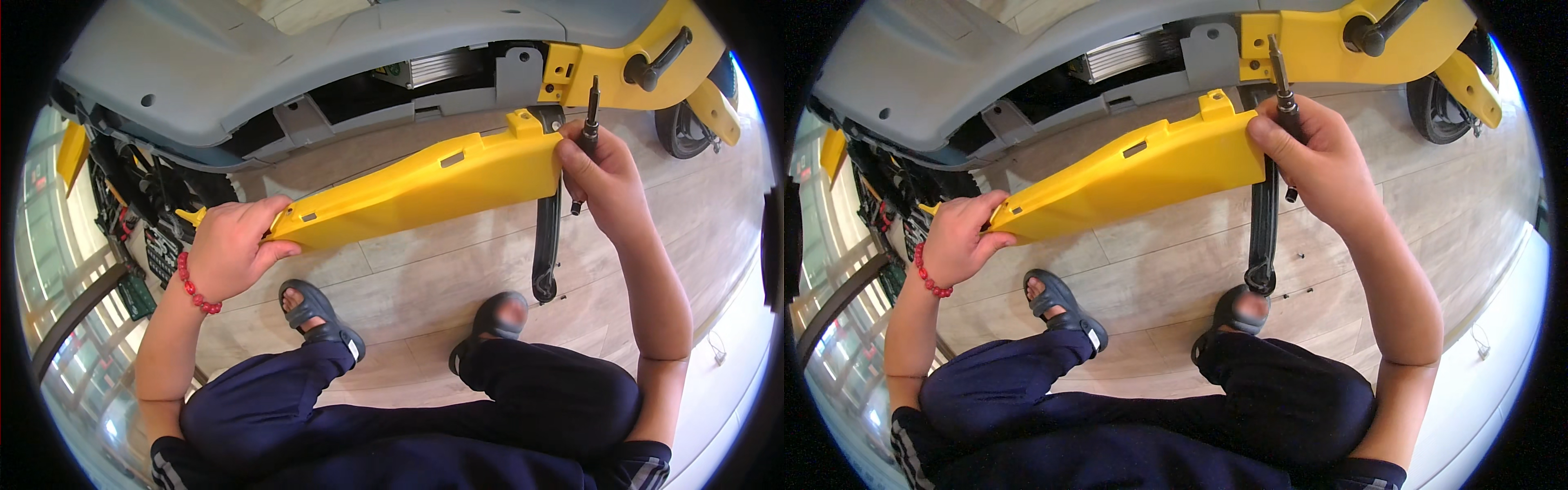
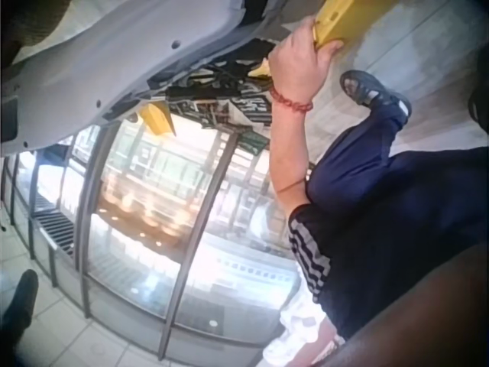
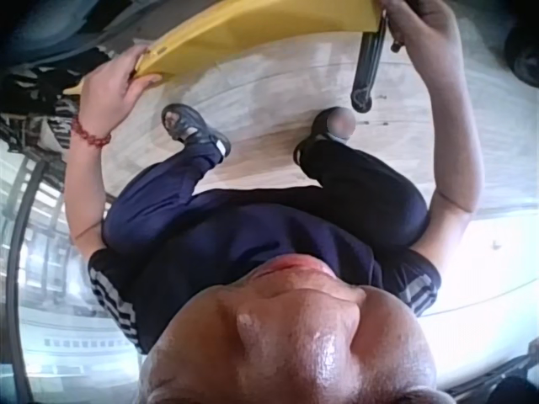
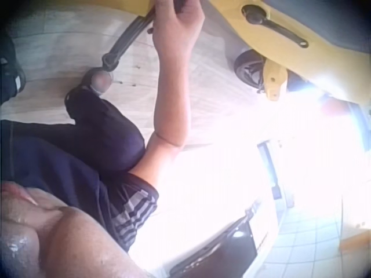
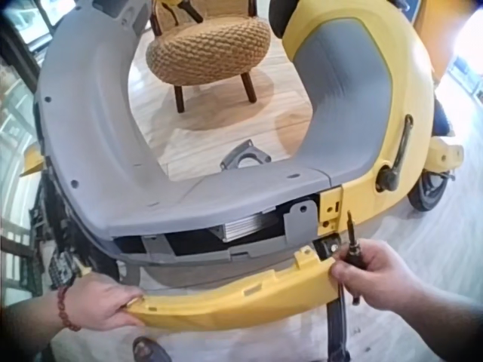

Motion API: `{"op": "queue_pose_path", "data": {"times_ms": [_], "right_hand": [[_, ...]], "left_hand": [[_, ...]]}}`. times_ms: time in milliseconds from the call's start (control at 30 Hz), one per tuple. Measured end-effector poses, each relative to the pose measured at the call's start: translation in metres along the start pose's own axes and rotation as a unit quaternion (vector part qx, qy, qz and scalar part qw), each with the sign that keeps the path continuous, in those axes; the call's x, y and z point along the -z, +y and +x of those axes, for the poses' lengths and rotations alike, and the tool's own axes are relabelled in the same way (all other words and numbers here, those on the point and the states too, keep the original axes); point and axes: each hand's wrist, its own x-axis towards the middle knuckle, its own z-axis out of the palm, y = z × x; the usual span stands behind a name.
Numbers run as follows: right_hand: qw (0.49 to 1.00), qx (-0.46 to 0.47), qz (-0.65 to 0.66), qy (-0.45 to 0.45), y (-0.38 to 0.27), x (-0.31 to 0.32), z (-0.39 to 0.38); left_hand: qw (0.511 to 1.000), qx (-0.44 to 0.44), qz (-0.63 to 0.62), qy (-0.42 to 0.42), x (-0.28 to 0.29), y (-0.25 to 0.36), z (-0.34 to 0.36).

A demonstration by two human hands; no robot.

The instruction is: The person is removing and reattaching a yellow plastic body panel on a motorcycle using a screwdriver.

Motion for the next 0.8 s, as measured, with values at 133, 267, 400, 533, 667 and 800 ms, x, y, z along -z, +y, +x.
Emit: {"op": "queue_pose_path", "data": {"times_ms": [133,267,400,533,667,800], "right_hand": [[0.999,0.023,-0.019,-0.023,-0.002,0.000,0.001],[0.999,0.017,-0.027,-0.017,-0.003,-0.001,-0.001],[0.998,0.005,-0.053,-0.019,-0.003,0.002,-0.003],[0.998,-0.017,-0.068,-0.007,-0.002,0.006,-0.001],[0.999,0.008,-0.044,-0.008,0.002,0.006,0.002],[0.999,0.007,-0.036,-0.019,0.007,0.005,0.002]], "left_hand": [[1.000,0.005,-0.003,-0.001,-0.002,-0.001,-0.001],[1.000,0.011,-0.007,-0.012,-0.003,-0.002,-0.002],[1.000,0.007,-0.011,-0.020,-0.004,-0.004,-0.004],[0.999,0.016,-0.013,-0.043,-0.004,-0.009,-0.009],[0.998,0.019,-0.009,-0.055,-0.006,-0.015,-0.014],[0.997,0.030,-0.019,-0.065,-0.010,-0.023,-0.018]]}}
